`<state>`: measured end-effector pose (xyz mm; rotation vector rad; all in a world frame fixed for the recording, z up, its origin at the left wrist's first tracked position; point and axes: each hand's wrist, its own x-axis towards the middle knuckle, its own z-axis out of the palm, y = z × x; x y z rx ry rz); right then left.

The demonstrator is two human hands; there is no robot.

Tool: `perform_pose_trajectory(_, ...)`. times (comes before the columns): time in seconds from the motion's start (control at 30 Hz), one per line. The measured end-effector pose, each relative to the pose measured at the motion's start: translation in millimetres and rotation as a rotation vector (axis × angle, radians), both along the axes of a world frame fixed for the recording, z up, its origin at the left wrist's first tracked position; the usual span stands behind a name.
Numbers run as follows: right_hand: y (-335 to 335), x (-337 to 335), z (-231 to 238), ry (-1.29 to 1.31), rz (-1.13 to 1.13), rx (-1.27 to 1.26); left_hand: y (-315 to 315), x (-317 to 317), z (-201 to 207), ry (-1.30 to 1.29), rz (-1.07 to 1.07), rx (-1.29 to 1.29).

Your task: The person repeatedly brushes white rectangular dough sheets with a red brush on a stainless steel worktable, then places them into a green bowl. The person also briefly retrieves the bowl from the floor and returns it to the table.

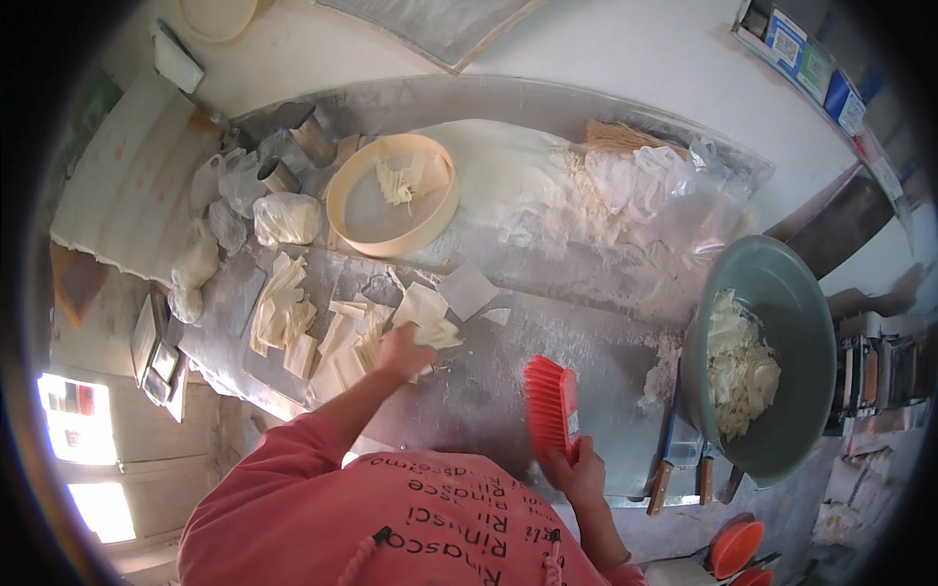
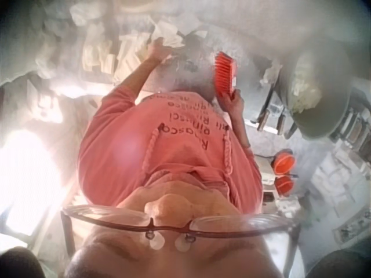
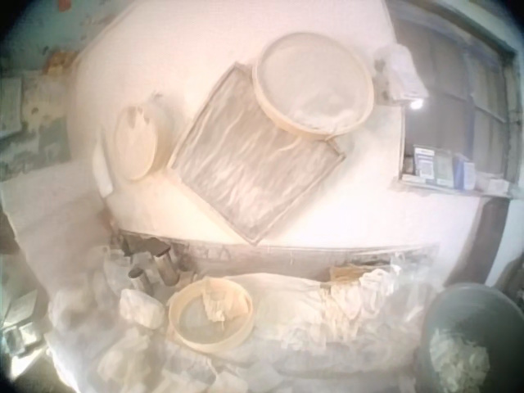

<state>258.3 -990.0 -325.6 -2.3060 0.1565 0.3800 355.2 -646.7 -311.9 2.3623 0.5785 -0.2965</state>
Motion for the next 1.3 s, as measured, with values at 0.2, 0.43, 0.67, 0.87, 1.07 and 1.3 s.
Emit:
perform_pose_trajectory(0.2,-3,4,-1,0.011,-0.009,-0.025,105,94,54,-0.526,0.208,0.037)
perform_pose_trajectory(0.43,15,15,10,0.067,0.056,0.003,91,83,27,0.194,0.015,0.226)
perform_pose_trajectory(0.67,14,10,9,0.066,0.083,-0.058,48,44,-50,0.166,-0.026,0.315)
perform_pose_trajectory(0.87,28,13,14,0.113,0.117,0.073,40,28,-34,-0.133,-0.016,-0.082)
perform_pose_trajectory(1.07,64,28,22,-0.005,0.359,0.414,-23,-18,-7,-0.382,-0.134,-0.525)
perform_pose_trajectory(1.3,38,30,44,0.091,0.017,0.032,-40,-41,16,-0.051,0.096,-1.05)
